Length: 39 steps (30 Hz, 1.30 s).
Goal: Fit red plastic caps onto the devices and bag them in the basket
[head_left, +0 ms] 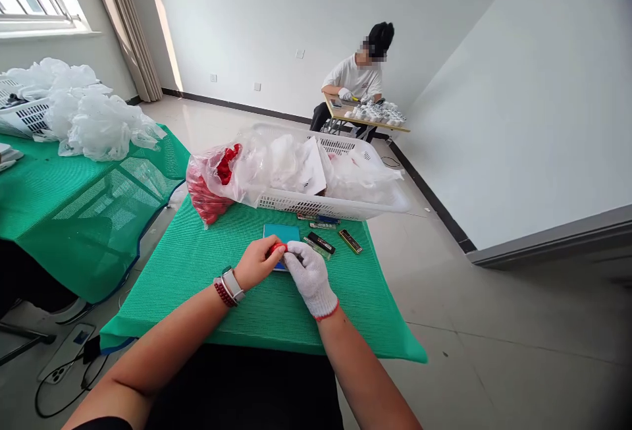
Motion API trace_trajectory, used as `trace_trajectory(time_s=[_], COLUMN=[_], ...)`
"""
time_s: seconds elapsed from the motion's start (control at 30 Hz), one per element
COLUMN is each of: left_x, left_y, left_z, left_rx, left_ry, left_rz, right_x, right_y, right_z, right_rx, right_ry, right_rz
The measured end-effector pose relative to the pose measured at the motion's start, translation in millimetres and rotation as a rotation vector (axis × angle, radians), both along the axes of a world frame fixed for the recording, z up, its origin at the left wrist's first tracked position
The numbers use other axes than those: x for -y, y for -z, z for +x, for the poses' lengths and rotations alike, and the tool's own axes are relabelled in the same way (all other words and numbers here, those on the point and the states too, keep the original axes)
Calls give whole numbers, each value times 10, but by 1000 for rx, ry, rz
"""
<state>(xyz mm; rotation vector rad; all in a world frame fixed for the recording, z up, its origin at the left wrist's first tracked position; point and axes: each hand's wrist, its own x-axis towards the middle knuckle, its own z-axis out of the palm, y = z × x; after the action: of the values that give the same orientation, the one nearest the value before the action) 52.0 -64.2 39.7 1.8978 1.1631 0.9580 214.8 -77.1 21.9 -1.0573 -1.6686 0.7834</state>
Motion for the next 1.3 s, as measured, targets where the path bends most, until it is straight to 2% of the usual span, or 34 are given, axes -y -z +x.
trace_trajectory(time_s=[0.17,0.33,0.53,0.63,0.73,0.8,0.87,0.97,1.07,1.17,1.3], left_x=[1,-24,-207,-306,-342,-333,-313,-302,-327,-368,-398], left_y=[10,-26,-113,-161,-189,-175,-125,-5,102,155,179], left_z=[20,6,-60,-49,-20,-14,-29,-78,-124,-140,-129], left_rx=[-15,-21,-13,4,64,79,68,68,46,33,32], left_ry=[57,125,262,338,425,462,478,496,443,375,356], left_rz=[-45,-119,-179,-215,-333,-362,-297,-88,107,261,430], right_x=[15,7,-141,-263,-351,-373,-372,-359,-360,-368,-350], right_y=[-52,-191,-365,-316,-197,-132,-98,-87,-86,-86,-82], right_z=[7,44,137,231,347,414,457,476,472,474,482], right_rx=[10,79,231,344,496,590,635,634,607,552,420], right_ry=[-23,-71,-170,-173,-105,-86,-101,-168,-220,-227,-247], right_rz=[-29,-27,-13,187,564,750,787,672,584,478,353])
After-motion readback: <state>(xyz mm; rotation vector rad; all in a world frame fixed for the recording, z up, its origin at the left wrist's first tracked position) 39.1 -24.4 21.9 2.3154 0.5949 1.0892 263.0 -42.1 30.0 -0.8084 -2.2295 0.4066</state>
